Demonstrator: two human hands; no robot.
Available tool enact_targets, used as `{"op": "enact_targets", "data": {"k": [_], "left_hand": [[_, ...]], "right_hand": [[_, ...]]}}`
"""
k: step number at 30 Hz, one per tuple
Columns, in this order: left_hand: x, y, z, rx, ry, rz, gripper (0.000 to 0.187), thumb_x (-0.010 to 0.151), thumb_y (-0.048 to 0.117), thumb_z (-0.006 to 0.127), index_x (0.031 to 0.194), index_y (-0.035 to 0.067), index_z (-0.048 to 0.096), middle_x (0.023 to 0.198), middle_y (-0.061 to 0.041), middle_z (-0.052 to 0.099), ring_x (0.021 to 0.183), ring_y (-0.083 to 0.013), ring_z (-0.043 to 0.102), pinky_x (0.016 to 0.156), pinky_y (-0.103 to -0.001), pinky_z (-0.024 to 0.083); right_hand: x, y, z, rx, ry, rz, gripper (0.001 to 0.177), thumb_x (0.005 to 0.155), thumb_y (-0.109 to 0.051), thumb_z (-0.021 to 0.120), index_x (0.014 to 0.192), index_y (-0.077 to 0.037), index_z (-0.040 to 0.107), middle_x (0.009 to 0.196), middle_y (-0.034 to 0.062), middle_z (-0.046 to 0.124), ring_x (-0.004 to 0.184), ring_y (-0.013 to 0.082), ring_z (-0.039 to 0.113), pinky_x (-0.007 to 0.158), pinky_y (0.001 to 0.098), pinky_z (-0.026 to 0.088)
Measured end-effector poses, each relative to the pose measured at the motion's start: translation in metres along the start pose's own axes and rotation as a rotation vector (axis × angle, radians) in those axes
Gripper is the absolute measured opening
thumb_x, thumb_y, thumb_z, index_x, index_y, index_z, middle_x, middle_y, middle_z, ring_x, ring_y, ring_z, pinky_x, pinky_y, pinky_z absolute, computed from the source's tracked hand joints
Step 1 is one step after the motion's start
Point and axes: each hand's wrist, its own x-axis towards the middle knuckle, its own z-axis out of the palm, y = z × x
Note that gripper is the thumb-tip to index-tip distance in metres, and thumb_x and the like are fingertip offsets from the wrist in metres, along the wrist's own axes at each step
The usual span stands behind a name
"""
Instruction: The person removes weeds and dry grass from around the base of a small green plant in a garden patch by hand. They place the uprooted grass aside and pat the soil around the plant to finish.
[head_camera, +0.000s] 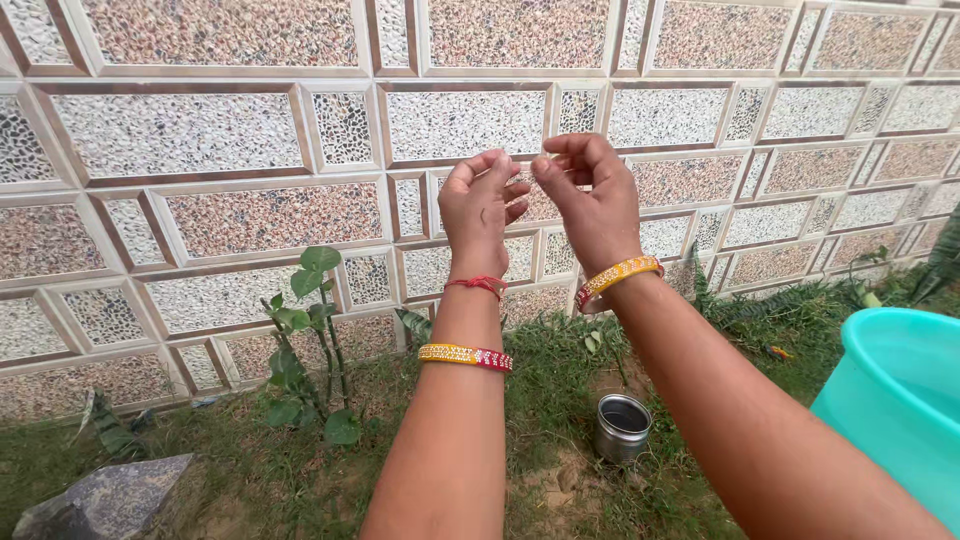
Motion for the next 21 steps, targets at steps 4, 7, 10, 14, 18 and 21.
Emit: {"op": "enact_targets", "data": {"k": [4,7,10,14,18,21], "left_hand": [[0.002,0.006,0.009,-0.031,0.070,0.117,0.023,0.085,0.003,0.071,0.107,-0.002,0.065,0.094,-0.010,0.071,0.073,-0.0143,0.067,0.063,-0.027,0.057],[0.000,0.005,0.013,0.004,0.113,0.222,0.025,0.082,0.000,0.073,0.105,-0.003,0.066,0.090,-0.007,0.070,0.074,-0.0130,0.067,0.064,-0.027,0.056],[-0.012,0.013,0.019,0.182,0.148,0.311,0.022,0.079,0.000,0.075,0.100,-0.001,0.068,0.087,-0.006,0.072,0.075,-0.0129,0.069,0.066,-0.027,0.056],[-0.036,0.039,0.030,0.556,0.268,0.352,0.010,0.079,0.005,0.078,0.088,0.002,0.073,0.084,-0.005,0.076,0.077,-0.0120,0.071,0.068,-0.026,0.055],[-0.042,0.055,0.040,0.485,0.210,0.407,0.009,0.080,0.006,0.077,0.088,0.004,0.073,0.084,-0.005,0.076,0.076,-0.0119,0.071,0.067,-0.025,0.055],[-0.035,0.051,0.049,0.187,0.094,0.337,0.012,0.082,0.005,0.076,0.092,0.003,0.071,0.087,-0.006,0.075,0.075,-0.0128,0.069,0.063,-0.026,0.056]], "right_hand": [[-0.017,-0.043,-0.006,0.011,-0.253,-0.048,0.020,0.091,-0.013,0.077,0.109,-0.007,0.073,0.096,-0.0002,0.069,0.091,0.0092,0.067,0.079,0.0246,0.057],[-0.026,-0.063,-0.007,-0.137,-0.300,-0.226,0.020,0.087,-0.009,0.079,0.107,-0.008,0.076,0.096,0.0014,0.067,0.087,0.0110,0.069,0.077,0.0268,0.059],[-0.026,-0.076,-0.015,-0.273,-0.279,-0.326,0.016,0.085,-0.008,0.081,0.100,-0.008,0.077,0.090,0.0029,0.069,0.081,0.0119,0.070,0.072,0.0285,0.058],[-0.022,-0.090,-0.024,-0.433,-0.302,-0.418,0.010,0.089,-0.006,0.078,0.093,-0.003,0.070,0.083,0.0071,0.067,0.074,0.0137,0.066,0.068,0.0309,0.055],[-0.017,-0.104,-0.029,-0.332,-0.338,-0.304,0.008,0.096,-0.007,0.069,0.094,0.000,0.064,0.081,0.0056,0.069,0.072,0.0103,0.067,0.067,0.0289,0.057],[-0.014,-0.112,-0.031,-0.175,-0.347,-0.124,0.008,0.099,-0.009,0.065,0.098,0.000,0.064,0.084,0.0057,0.070,0.077,0.0095,0.067,0.070,0.0281,0.059]]}}
